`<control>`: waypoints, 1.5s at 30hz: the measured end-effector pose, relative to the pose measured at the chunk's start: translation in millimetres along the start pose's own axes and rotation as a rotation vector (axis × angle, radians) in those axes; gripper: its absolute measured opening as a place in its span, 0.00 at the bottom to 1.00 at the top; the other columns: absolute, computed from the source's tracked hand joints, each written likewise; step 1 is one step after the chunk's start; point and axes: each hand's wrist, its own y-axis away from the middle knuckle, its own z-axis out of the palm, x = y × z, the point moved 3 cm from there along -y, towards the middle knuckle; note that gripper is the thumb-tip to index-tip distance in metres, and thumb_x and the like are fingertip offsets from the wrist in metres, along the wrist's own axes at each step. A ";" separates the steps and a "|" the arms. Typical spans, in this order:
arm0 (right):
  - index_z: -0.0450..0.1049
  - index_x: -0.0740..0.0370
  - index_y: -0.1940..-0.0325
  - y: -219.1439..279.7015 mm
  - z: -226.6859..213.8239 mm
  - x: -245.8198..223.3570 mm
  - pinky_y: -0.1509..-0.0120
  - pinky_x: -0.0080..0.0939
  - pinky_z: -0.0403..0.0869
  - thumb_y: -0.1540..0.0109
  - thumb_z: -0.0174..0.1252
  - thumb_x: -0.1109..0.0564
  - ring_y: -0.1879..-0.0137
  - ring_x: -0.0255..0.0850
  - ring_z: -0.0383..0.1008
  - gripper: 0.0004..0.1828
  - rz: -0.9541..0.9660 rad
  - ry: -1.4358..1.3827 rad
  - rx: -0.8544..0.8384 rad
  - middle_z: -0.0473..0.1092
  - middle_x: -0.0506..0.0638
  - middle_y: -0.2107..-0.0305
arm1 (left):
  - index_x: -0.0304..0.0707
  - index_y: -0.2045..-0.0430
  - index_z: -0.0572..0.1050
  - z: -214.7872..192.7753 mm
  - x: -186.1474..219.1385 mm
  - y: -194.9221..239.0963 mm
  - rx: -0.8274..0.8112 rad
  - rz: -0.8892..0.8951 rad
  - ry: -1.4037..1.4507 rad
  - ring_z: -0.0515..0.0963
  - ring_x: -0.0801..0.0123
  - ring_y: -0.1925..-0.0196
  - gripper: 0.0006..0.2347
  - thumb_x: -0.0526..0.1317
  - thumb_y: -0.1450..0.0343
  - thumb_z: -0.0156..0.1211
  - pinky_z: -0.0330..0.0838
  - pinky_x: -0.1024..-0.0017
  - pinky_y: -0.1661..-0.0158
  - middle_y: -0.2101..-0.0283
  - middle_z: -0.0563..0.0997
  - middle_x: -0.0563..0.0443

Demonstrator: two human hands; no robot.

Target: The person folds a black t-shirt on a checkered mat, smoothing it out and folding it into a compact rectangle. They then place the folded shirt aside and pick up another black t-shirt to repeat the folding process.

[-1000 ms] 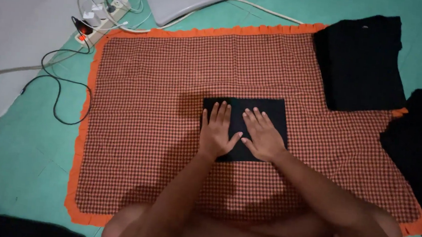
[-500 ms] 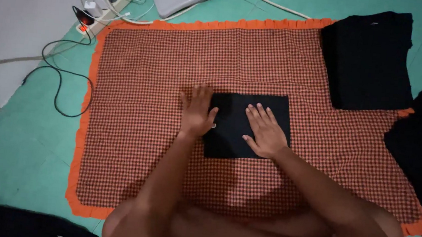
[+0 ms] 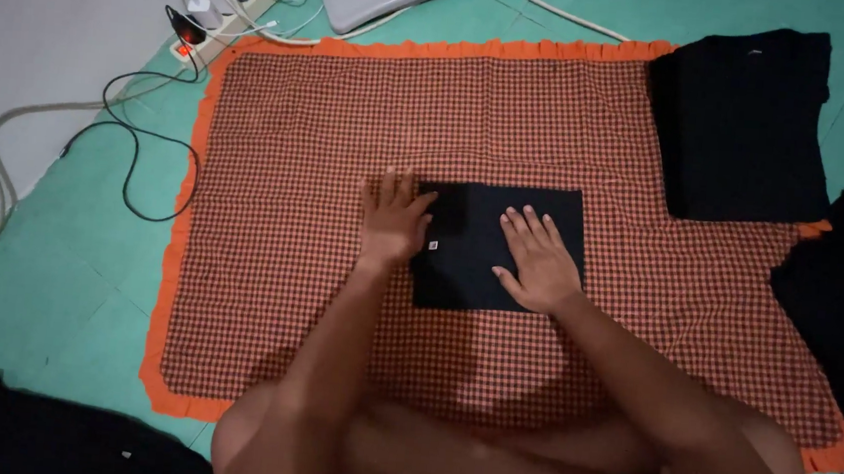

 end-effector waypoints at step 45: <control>0.43 0.54 0.18 28.9 -25.3 37.1 0.19 0.72 0.34 0.37 0.46 0.24 0.17 0.56 0.37 0.53 0.149 -0.155 -0.180 0.42 0.55 0.22 | 0.57 0.77 0.82 -47.1 51.2 29.3 -0.657 -0.007 0.337 0.87 0.57 0.63 0.16 0.63 0.43 0.71 0.80 0.60 0.60 0.75 0.85 0.58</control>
